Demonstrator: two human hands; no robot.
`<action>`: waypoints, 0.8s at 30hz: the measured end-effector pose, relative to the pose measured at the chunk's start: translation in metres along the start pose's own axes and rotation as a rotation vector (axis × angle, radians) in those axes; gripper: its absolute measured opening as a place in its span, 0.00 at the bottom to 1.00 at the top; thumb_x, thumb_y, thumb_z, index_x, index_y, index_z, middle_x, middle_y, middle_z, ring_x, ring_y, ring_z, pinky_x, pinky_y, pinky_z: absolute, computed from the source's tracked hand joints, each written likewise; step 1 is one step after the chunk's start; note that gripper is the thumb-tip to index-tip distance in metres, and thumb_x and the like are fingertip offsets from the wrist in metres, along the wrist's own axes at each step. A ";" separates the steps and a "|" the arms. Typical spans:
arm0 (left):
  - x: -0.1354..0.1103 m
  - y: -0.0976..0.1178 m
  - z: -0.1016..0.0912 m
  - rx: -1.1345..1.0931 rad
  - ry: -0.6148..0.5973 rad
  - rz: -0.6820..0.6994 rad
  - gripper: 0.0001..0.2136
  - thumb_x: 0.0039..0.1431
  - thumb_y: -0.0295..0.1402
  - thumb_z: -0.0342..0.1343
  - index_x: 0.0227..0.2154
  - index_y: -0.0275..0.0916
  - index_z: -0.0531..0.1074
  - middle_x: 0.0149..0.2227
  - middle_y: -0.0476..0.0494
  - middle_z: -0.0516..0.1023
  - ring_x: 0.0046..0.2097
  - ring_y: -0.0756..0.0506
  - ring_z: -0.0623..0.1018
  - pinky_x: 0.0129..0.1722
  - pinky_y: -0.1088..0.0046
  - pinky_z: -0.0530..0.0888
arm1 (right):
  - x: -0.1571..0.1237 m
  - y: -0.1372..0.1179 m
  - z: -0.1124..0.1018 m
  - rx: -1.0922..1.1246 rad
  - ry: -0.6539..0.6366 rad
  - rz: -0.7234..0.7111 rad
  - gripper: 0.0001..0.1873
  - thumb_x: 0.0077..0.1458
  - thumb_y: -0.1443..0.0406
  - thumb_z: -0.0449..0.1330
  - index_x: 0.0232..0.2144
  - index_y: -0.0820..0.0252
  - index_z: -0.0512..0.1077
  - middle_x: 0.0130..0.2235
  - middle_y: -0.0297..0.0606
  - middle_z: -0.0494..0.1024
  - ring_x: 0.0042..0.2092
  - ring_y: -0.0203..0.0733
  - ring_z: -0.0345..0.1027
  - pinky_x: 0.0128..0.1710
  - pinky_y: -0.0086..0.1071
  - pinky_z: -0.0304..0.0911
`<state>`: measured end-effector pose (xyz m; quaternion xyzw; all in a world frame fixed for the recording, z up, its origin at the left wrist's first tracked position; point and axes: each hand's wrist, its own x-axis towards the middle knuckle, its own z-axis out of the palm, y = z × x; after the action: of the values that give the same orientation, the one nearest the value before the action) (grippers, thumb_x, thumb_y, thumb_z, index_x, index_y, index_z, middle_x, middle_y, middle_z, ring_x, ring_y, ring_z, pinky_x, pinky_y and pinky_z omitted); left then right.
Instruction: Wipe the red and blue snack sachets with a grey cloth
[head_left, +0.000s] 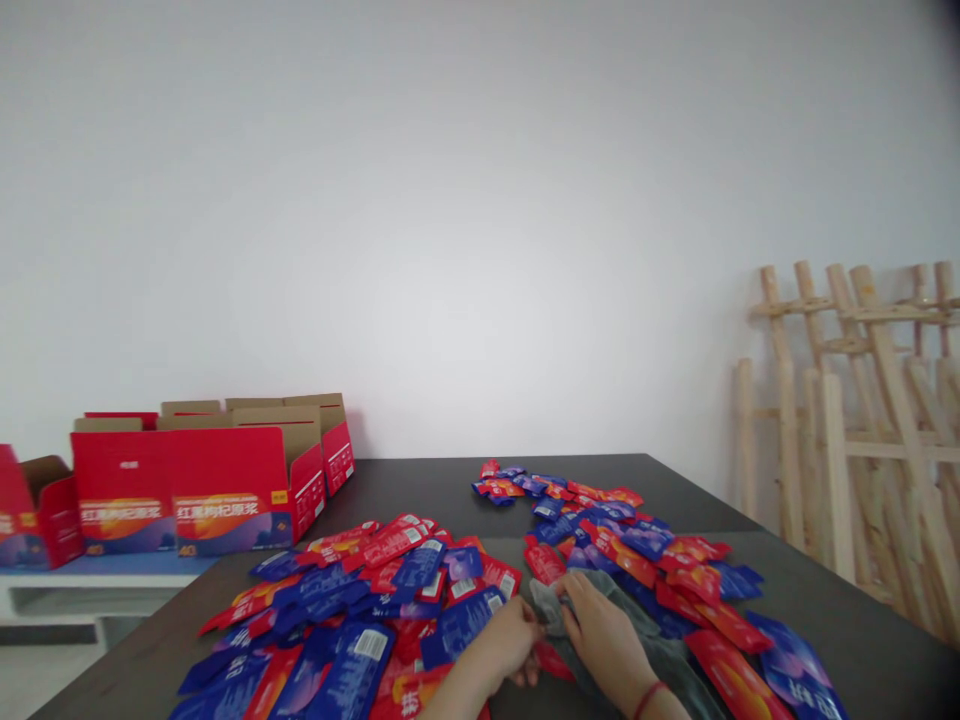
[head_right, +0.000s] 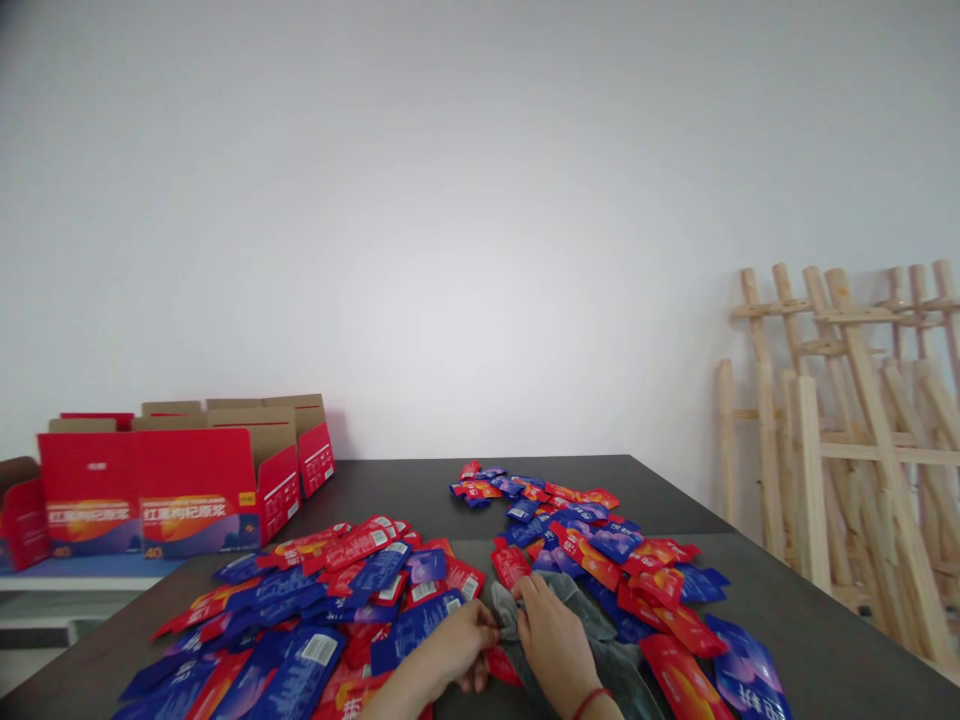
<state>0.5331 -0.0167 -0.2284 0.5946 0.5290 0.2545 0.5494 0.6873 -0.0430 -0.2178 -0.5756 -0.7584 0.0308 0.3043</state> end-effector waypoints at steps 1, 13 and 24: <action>0.000 0.000 0.001 -0.008 0.022 0.009 0.04 0.58 0.30 0.44 0.36 0.37 0.61 0.14 0.56 0.66 0.13 0.53 0.66 0.14 0.82 0.58 | -0.001 -0.002 -0.002 0.012 -0.010 -0.015 0.11 0.54 0.69 0.47 0.37 0.54 0.66 0.40 0.36 0.72 0.40 0.38 0.68 0.39 0.29 0.58; -0.008 0.011 -0.009 -0.040 0.259 0.177 0.16 0.59 0.27 0.39 0.48 0.37 0.64 0.49 0.38 0.70 0.27 0.50 0.76 0.19 0.76 0.72 | 0.004 0.013 0.002 -0.226 -0.049 0.159 0.09 0.54 0.69 0.50 0.35 0.56 0.68 0.41 0.38 0.72 0.42 0.40 0.69 0.37 0.29 0.59; -0.007 0.010 0.002 -0.085 0.254 0.301 0.17 0.59 0.28 0.38 0.49 0.39 0.65 0.39 0.42 0.75 0.27 0.50 0.74 0.26 0.73 0.73 | 0.003 -0.006 0.005 -0.059 0.026 -0.097 0.10 0.56 0.67 0.46 0.37 0.55 0.66 0.41 0.37 0.72 0.41 0.38 0.69 0.38 0.29 0.60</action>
<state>0.5358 -0.0225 -0.2175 0.6064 0.4881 0.4287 0.4585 0.6792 -0.0402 -0.2183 -0.5471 -0.7820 -0.0140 0.2981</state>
